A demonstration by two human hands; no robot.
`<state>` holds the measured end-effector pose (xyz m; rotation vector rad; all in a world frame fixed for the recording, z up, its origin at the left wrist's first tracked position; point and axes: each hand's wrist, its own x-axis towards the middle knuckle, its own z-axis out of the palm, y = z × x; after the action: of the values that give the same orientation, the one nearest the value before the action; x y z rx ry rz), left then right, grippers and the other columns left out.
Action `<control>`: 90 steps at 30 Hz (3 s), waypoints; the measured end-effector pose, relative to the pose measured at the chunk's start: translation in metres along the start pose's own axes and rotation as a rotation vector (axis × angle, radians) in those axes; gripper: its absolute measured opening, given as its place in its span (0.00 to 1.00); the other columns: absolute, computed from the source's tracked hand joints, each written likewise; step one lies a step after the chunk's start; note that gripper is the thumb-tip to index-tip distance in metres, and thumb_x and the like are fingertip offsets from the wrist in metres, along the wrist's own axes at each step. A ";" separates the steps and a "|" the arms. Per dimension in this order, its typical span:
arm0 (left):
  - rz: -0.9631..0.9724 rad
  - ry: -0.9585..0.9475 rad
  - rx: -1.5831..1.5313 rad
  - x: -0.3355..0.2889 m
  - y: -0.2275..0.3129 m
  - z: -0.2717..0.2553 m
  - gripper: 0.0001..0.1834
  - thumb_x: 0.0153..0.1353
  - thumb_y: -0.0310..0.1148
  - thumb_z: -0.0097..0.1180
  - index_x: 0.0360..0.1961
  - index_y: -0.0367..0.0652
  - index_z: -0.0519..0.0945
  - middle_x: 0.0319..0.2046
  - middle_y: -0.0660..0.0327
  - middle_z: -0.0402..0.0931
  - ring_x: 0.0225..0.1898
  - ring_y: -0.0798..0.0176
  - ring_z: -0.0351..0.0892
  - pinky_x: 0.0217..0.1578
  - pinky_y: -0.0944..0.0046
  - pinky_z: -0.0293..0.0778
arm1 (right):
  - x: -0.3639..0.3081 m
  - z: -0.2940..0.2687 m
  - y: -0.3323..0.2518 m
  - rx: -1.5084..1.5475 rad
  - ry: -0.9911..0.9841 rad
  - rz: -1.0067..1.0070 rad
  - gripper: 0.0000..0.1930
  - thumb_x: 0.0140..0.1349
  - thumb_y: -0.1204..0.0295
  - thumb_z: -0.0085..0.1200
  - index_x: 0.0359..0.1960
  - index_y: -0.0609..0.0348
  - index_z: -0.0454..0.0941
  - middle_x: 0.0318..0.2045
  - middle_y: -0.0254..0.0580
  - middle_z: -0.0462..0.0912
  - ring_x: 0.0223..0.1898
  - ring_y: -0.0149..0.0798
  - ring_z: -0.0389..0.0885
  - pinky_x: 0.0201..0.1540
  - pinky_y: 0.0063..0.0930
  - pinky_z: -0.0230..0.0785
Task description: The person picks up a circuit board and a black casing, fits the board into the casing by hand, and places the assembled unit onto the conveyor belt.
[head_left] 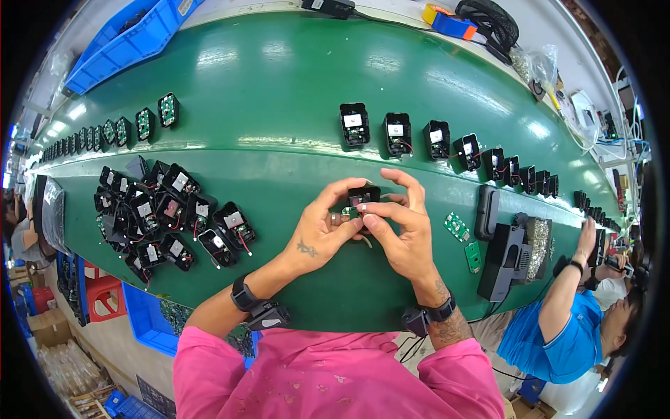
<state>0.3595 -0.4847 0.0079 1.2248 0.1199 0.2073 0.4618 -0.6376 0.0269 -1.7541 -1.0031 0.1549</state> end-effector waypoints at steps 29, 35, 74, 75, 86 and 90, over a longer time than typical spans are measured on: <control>0.096 0.079 0.223 -0.004 0.000 0.006 0.25 0.64 0.15 0.48 0.62 0.43 0.71 0.58 0.58 0.69 0.48 0.67 0.80 0.41 0.68 0.84 | 0.000 0.003 -0.005 -0.073 -0.081 0.031 0.01 0.56 0.80 0.58 0.28 0.65 0.80 0.22 0.38 0.77 0.19 0.30 0.74 0.22 0.24 0.66; 0.186 0.071 0.439 -0.004 0.003 0.005 0.26 0.61 0.14 0.50 0.60 0.45 0.75 0.54 0.52 0.73 0.46 0.58 0.82 0.40 0.64 0.81 | -0.001 0.000 -0.005 -0.073 -0.097 0.040 0.01 0.56 0.80 0.58 0.28 0.65 0.79 0.22 0.38 0.77 0.20 0.31 0.75 0.23 0.24 0.66; 0.257 0.064 0.538 -0.011 0.006 0.017 0.29 0.57 0.13 0.52 0.60 0.46 0.75 0.50 0.51 0.77 0.31 0.62 0.81 0.30 0.67 0.76 | 0.002 -0.024 -0.010 -0.165 -0.303 -0.090 0.02 0.58 0.79 0.58 0.32 0.63 0.79 0.26 0.46 0.78 0.28 0.52 0.79 0.30 0.41 0.68; 0.257 0.062 0.537 -0.010 0.006 0.017 0.29 0.57 0.13 0.52 0.60 0.46 0.75 0.50 0.51 0.77 0.31 0.62 0.81 0.30 0.67 0.76 | 0.002 -0.024 -0.010 -0.160 -0.297 -0.094 0.02 0.58 0.79 0.58 0.32 0.63 0.79 0.26 0.46 0.78 0.28 0.52 0.79 0.30 0.41 0.69; 0.367 0.243 0.805 -0.018 0.004 0.016 0.29 0.55 0.14 0.53 0.60 0.46 0.75 0.51 0.46 0.76 0.34 0.57 0.82 0.30 0.65 0.78 | -0.001 0.005 -0.019 -0.251 -0.151 -0.115 0.02 0.58 0.79 0.58 0.31 0.64 0.78 0.26 0.49 0.78 0.27 0.52 0.79 0.29 0.38 0.70; 0.310 0.165 0.697 -0.010 0.008 0.015 0.27 0.60 0.19 0.54 0.62 0.46 0.71 0.53 0.48 0.72 0.38 0.57 0.84 0.36 0.63 0.80 | -0.007 -0.001 -0.027 -0.323 0.016 0.062 0.05 0.62 0.76 0.58 0.32 0.65 0.79 0.26 0.42 0.79 0.25 0.34 0.75 0.30 0.30 0.68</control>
<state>0.3517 -0.4978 0.0203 1.9204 0.1513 0.5706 0.4433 -0.6407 0.0475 -2.0768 -1.0037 0.0175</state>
